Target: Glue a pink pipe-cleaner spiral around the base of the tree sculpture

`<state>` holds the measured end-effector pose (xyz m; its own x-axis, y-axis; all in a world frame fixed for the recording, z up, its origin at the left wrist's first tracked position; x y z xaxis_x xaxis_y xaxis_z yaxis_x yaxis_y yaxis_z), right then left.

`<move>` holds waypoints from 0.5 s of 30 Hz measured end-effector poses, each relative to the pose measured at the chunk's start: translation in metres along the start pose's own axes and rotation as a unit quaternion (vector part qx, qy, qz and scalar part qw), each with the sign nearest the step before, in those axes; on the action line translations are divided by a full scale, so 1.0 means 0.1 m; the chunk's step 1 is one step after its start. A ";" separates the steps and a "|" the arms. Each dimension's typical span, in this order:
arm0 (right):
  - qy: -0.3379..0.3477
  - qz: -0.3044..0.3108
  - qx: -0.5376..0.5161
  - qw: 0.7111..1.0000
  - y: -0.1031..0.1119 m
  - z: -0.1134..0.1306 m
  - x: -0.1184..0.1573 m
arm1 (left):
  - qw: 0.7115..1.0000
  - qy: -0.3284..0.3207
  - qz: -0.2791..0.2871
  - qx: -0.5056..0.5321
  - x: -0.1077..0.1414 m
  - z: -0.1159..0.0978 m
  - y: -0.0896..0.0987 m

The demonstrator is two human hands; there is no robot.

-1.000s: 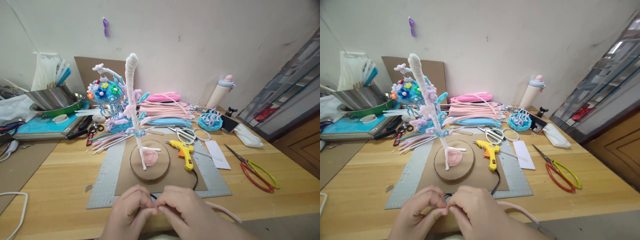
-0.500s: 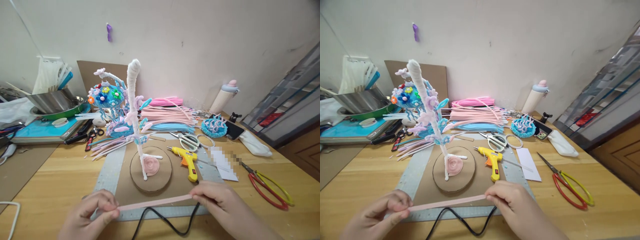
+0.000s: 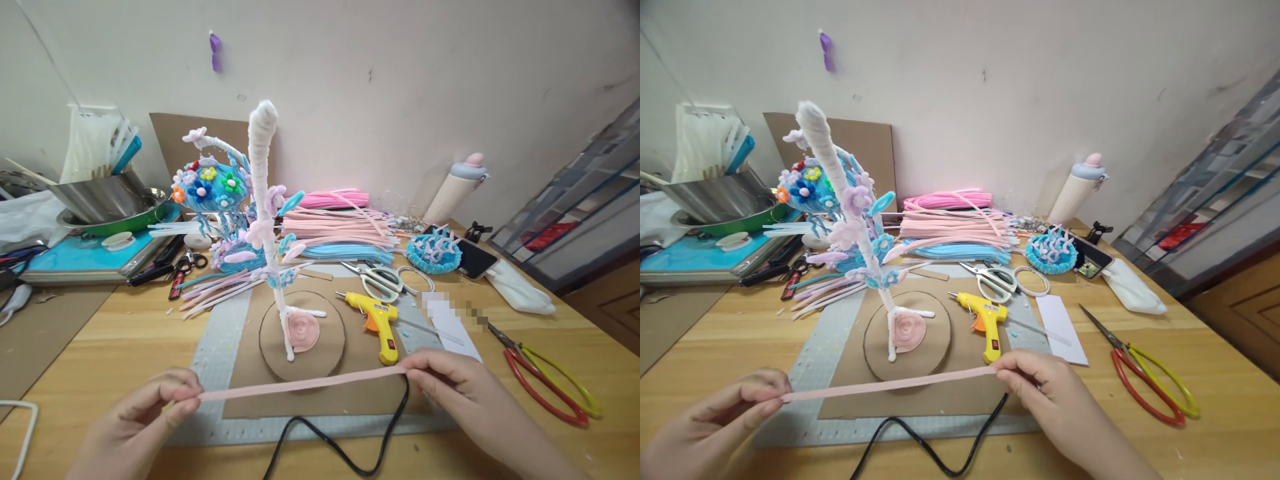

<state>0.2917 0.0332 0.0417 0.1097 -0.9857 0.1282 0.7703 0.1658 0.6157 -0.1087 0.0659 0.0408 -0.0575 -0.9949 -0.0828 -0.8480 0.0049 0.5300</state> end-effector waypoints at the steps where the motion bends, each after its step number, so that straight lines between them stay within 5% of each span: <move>1: -0.003 -0.002 -0.010 1.000 0.01 -0.02 0.00 | 1.000 0.003 -0.010 0.004 0.00 0.03 0.03; 9: -0.076 0.039 -0.189 0.978 -0.05 -0.19 -0.02 | 0.998 0.019 -0.041 0.047 0.02 0.22 0.15; 13: -0.052 0.006 -0.151 0.987 -0.05 -0.07 -0.04 | 1.000 0.013 -0.019 -0.003 -0.04 0.26 0.23; 15: -0.029 -0.008 -0.118 0.993 -0.09 0.07 -0.05 | 0.994 0.026 -0.073 -0.075 -0.08 0.20 0.32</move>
<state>0.2798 0.0373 0.0406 0.0650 -0.9835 0.1687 0.8980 0.1314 0.4200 -0.1460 0.0758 0.0421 0.0902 -0.9878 -0.1266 -0.7575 -0.1506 0.6352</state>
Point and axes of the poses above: each hand's wrist, its own x-axis away from the middle knuckle, its own y-axis out of the back of the hand, z = x × y, the point moved 5 cm from there along -x, towards the middle knuckle, and after that the axes turned 1 degree about z, right-handed, at the moved point
